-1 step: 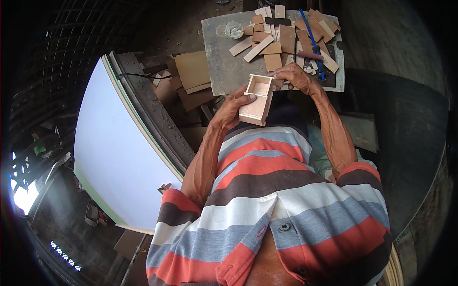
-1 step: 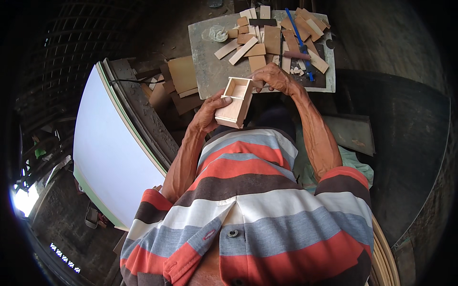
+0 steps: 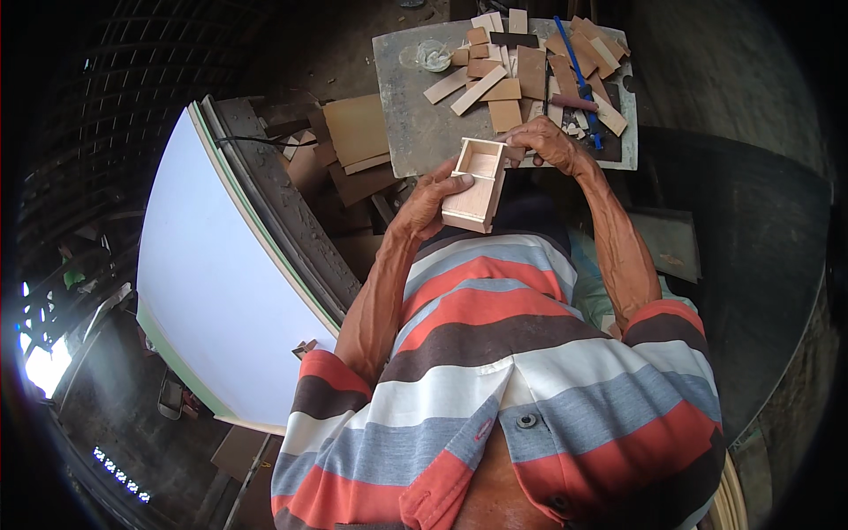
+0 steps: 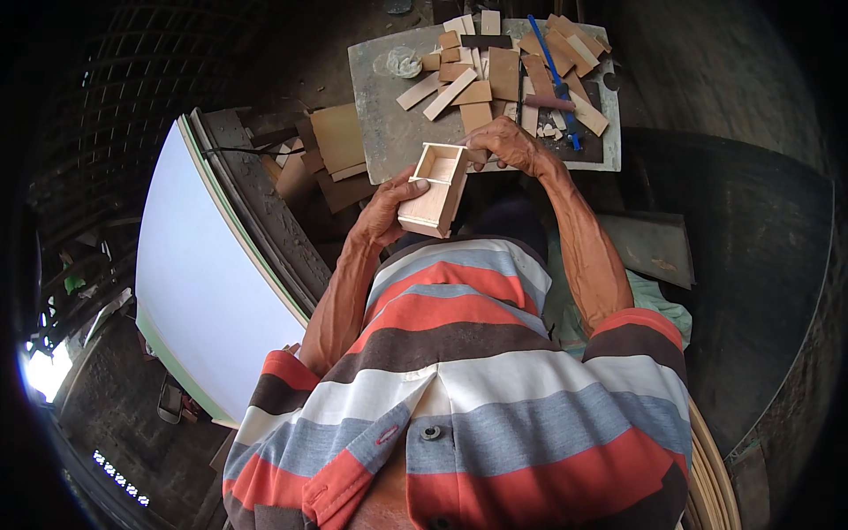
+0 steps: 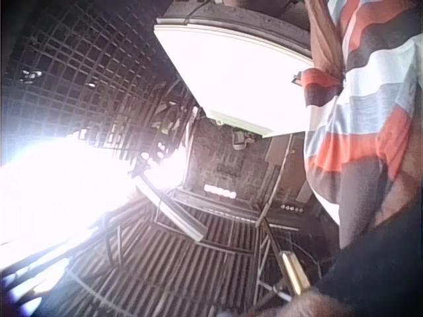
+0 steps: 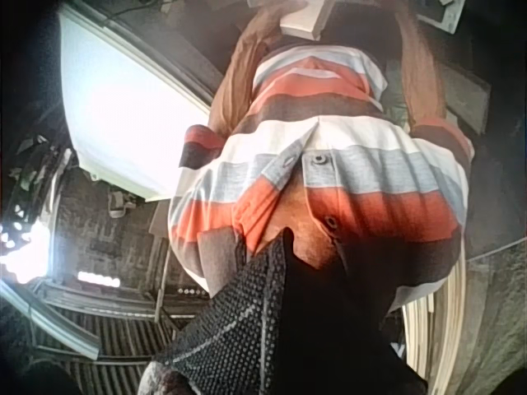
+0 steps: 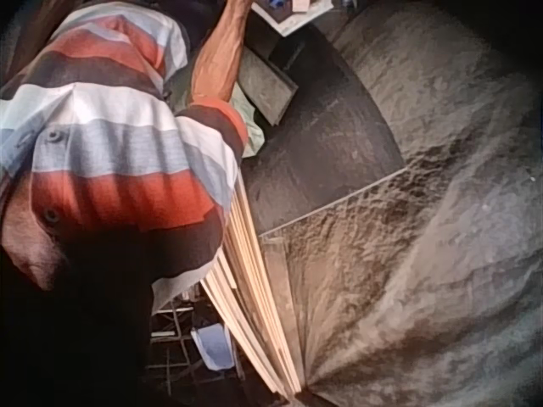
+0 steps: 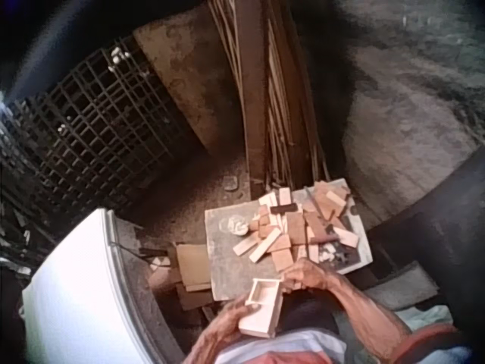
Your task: The person assembles small wooden boxes by hand, picking up pre-cut wooden pieces and fitting them together to form a rectangular structure. The person repeatedly aligns the pieces, presses the joints, and checks the fit of the assembled box.
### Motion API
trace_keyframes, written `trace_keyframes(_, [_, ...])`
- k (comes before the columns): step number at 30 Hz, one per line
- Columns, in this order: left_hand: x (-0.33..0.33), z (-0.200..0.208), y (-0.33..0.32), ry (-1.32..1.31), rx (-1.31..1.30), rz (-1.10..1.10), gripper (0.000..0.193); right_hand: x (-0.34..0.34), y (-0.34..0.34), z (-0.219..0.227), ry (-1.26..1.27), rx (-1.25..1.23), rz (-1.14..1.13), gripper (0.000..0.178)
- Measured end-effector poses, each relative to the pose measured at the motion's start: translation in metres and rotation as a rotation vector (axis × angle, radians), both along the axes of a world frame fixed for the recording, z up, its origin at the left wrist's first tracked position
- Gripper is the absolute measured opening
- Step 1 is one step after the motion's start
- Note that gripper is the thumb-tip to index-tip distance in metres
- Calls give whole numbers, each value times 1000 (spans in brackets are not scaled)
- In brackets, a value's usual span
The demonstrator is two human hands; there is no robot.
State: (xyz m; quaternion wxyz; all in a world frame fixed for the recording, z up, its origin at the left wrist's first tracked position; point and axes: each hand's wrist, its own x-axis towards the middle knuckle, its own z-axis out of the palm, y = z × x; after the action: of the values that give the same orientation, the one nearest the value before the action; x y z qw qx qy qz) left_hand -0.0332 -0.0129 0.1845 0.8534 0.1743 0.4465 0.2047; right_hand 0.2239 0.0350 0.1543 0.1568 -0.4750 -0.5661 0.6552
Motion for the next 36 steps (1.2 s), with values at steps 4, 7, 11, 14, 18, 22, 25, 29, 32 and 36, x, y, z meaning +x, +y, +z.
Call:
trace_keyframes(4, [2,2,1,-13,-10,14,61,3,1,-1,-29,34,34,35])
trace_keyframes(7, [1,-2,0,-14,-14,18,61,1,2,0,-1,-117,-30,44])
trace_keyframes(11, [1,-5,-1,-22,-11,34,59,2,2,-11,5,-131,-43,44])
trace_keyframes(14, [1,-5,0,-26,-6,21,57,5,2,-18,27,-2,16,44])
trace_keyframes(18, [1,-6,0,-17,7,13,57,4,1,-14,29,-25,7,43])
trace_keyframes(22, [3,-4,-1,-28,30,15,57,4,2,-12,31,-50,-7,42])
trace_keyframes(25, [3,-5,-1,-35,30,10,58,6,1,-16,32,-59,-1,42])
trace_keyframes(29, [4,-6,-3,-27,29,16,60,6,1,-18,23,-70,-4,43])
trace_keyframes(32, [4,-6,-4,-38,34,21,60,7,0,-19,23,103,43,42])
trace_keyframes(36, [6,0,-3,-27,-5,41,71,7,-1,-11,2,-88,-5,41])
